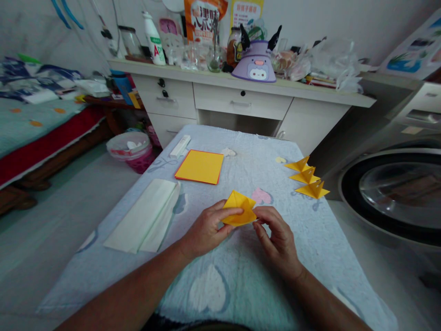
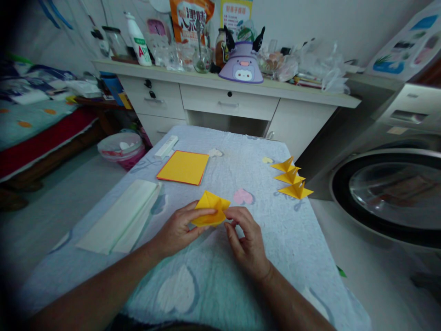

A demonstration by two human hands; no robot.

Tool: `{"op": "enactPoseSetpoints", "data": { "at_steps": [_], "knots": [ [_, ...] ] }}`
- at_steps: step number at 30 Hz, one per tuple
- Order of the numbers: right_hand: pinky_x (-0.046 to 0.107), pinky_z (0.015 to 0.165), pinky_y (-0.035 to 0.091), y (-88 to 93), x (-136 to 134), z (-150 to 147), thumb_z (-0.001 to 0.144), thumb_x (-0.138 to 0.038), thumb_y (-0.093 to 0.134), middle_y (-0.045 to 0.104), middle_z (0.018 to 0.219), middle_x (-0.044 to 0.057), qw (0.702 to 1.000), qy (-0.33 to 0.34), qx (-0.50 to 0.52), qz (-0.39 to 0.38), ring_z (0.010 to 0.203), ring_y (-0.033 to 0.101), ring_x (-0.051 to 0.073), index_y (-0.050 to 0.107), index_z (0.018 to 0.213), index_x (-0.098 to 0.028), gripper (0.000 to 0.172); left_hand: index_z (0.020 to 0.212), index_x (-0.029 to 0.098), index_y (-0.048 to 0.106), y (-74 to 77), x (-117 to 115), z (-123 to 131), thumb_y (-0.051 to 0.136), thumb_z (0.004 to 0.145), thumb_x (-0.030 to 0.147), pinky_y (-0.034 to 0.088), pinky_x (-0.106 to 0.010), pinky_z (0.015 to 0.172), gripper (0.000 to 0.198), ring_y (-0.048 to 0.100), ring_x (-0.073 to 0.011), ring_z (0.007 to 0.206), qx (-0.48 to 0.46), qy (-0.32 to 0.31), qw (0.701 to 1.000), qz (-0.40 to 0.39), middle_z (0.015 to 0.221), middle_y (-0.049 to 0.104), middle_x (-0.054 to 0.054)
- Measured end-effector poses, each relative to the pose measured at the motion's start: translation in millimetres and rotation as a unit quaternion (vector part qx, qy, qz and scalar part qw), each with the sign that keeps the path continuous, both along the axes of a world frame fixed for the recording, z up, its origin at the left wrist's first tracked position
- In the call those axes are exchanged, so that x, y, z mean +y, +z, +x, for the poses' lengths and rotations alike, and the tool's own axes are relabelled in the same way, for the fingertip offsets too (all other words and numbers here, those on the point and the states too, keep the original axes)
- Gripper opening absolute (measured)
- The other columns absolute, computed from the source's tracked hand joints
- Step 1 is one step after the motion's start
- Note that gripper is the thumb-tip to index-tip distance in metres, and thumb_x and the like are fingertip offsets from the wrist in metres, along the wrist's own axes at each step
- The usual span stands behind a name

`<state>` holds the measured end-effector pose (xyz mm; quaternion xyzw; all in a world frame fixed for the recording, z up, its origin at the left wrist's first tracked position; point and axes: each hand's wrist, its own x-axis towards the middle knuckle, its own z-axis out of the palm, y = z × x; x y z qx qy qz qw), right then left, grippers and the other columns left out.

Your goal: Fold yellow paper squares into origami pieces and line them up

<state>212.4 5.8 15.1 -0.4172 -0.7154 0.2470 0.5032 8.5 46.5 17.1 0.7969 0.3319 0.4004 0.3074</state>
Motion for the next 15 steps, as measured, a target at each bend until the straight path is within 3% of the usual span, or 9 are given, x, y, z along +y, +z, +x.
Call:
{"op": "enactPoseSetpoints", "data": {
  "at_steps": [15],
  "knots": [
    [0.035, 0.075, 0.05, -1.9, 1.3, -3.1, 0.09, -0.012, 0.051, 0.047, 0.11, 0.007, 0.998, 0.046, -0.044, -0.004, 0.095, 0.052, 0.02, 0.047, 0.137, -0.032, 0.051, 0.116, 0.023, 0.064, -3.2, 0.8, 0.3, 0.065, 0.079, 0.01, 0.05, -0.034, 0.094, 0.039, 0.063, -0.0183, 0.106, -0.041, -0.02, 0.996, -0.072, 0.112, 0.065, -0.005]
  ]
}}
